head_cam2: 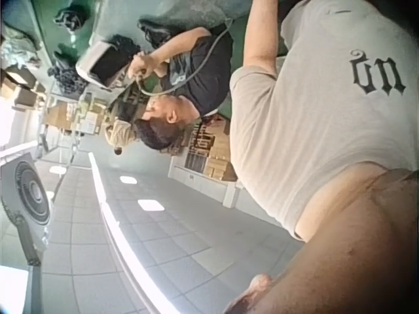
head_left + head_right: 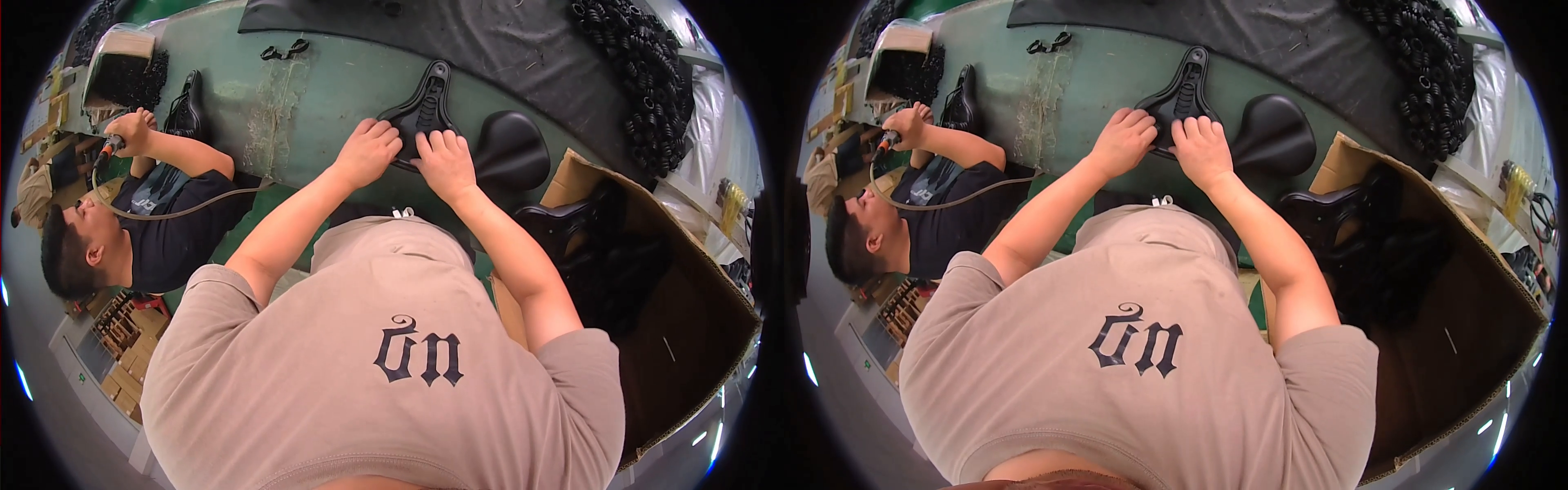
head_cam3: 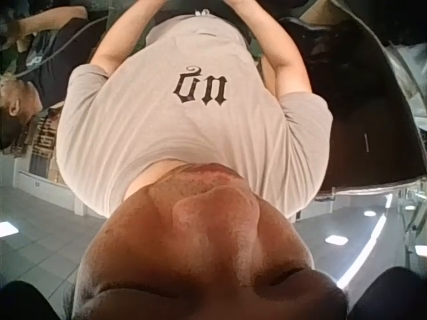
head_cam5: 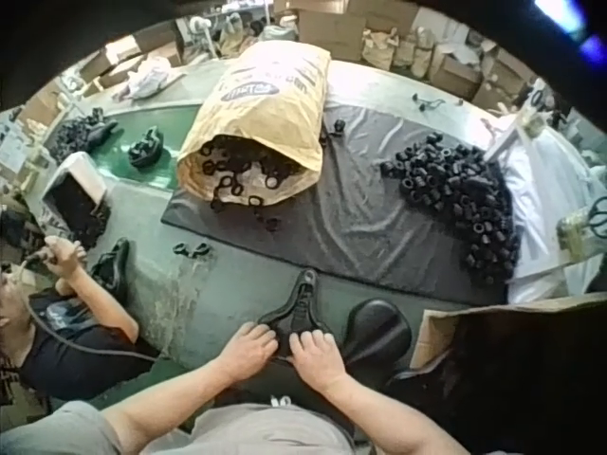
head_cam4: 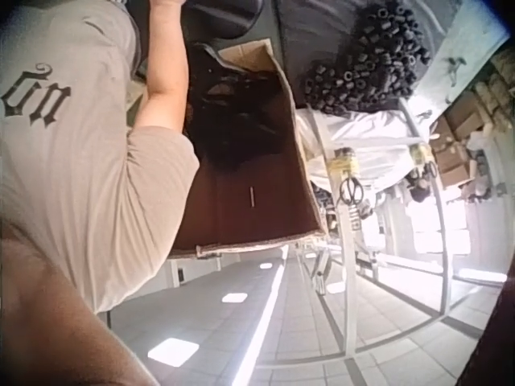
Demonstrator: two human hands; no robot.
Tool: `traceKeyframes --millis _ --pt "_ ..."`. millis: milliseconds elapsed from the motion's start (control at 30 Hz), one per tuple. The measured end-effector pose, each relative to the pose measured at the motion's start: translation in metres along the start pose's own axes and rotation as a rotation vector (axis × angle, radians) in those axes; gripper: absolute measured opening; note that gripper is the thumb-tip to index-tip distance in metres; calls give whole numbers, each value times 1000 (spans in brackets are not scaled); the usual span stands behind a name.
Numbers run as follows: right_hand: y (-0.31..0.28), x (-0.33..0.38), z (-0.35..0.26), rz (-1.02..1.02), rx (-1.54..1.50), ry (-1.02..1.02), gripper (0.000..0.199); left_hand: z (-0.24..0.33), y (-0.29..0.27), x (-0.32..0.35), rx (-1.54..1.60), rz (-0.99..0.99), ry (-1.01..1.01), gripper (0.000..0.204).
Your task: Assembling plastic and metal components onto bicycle seats at a factory workstation.
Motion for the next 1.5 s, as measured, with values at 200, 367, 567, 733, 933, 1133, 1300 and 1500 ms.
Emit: traceKeyframes --millis 200,367,567,733,933,1133,1300,1500 --pt "-7 -4 29 -104 -212 123 86 -36 -51 -13 352 265 -27 36" --pt "-75 -4 112 266 -428 389 59 -227 -61 20 -336 428 -604 50" --pt "-60 -70 237 433 -364 583 38 -352 -2 40 -328 49 -849 52" --pt "-39 -208 282 404 -149 316 49 -304 6 6 -328 -124 -808 47" --pt "-18 -401 313 154 72 238 51 -210 7 9 -146 69 -561 39" --pt "80 -467 218 -91 138 -28 85 -176 -13 83 -11 184 -851 45" --pt "189 -449 297 550 1190 23 85 -164 20 24 132 232 -768 45" --pt "176 -471 198 480 2559 -38 81 -168 11 67 139 241 -860 46"
Point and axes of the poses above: each hand's wrist, its own x-axis away from the middle knuckle, its own y-axis out of the palm, z = x × y, the point moved 9 cm from there along -x, towards the middle knuckle, and after that the axes turned 4 degrees about z, right-handed, at the moved point
